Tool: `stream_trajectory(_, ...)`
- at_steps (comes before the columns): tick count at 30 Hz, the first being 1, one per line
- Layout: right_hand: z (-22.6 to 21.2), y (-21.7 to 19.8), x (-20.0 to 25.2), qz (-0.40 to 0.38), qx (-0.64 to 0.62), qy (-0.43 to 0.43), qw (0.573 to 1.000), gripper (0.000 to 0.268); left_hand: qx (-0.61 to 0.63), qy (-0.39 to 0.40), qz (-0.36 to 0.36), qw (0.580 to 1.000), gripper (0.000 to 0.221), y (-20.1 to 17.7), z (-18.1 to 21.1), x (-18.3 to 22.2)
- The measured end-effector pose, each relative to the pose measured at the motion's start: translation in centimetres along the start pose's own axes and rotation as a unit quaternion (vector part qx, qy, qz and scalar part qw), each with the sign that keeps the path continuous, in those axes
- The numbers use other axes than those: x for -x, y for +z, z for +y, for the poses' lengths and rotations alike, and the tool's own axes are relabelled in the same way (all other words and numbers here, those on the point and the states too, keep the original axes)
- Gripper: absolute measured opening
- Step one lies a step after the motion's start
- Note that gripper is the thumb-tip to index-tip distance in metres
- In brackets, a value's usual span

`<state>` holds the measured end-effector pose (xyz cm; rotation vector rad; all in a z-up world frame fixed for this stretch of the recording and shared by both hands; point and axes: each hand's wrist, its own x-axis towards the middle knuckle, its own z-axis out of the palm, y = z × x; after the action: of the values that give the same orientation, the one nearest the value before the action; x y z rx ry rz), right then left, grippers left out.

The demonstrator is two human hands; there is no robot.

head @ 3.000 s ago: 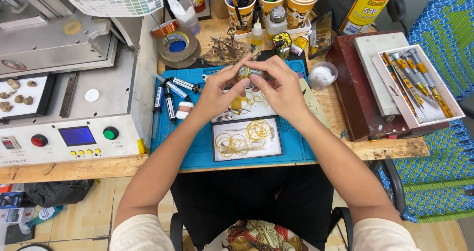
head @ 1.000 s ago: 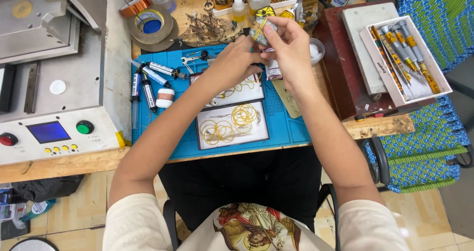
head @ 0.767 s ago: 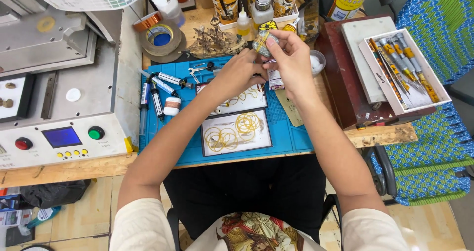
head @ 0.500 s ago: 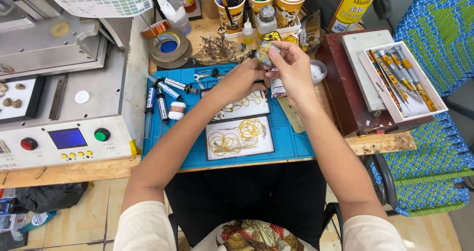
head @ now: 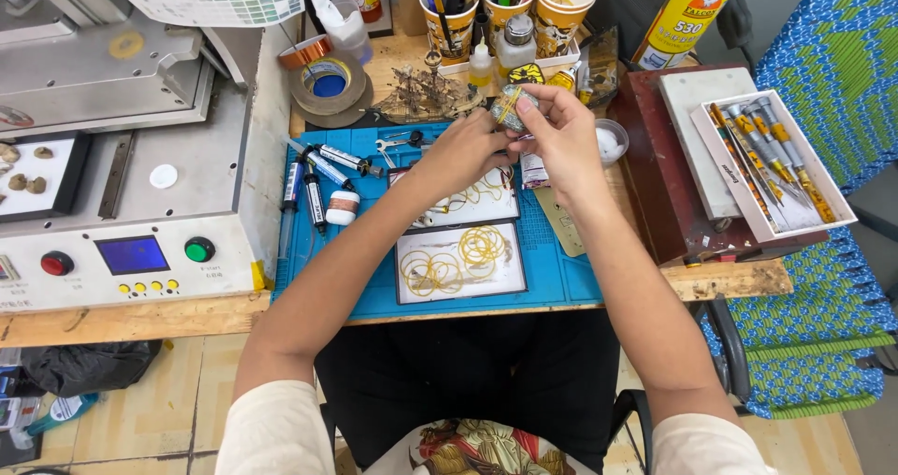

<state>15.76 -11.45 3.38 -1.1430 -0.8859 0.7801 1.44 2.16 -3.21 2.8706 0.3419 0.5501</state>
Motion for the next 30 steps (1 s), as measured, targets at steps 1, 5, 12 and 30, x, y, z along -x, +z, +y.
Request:
stream_trajectory(1,0.0,0.0,0.1,0.002,-0.002,-0.001,1.000,0.039,0.008,0.002,0.003,1.000,0.020,0.4,-0.2,0.0)
stream_trajectory(5,0.5,-0.3,-0.3,0.005,0.000,-0.007,1.000,0.039,0.016,0.013,0.006,1.000,0.015,-0.8,0.8,0.3)
stream_trajectory(12,1.2,-0.7,-0.5,0.006,-0.004,-0.004,1.000,0.038,0.021,0.026,0.019,0.999,0.007,-1.9,1.8,0.4)
stream_trajectory(30,-1.7,-0.8,-0.1,0.069,-0.004,0.035,0.997,0.043,-0.004,0.026,0.026,0.999,0.011,-1.9,1.9,1.8)
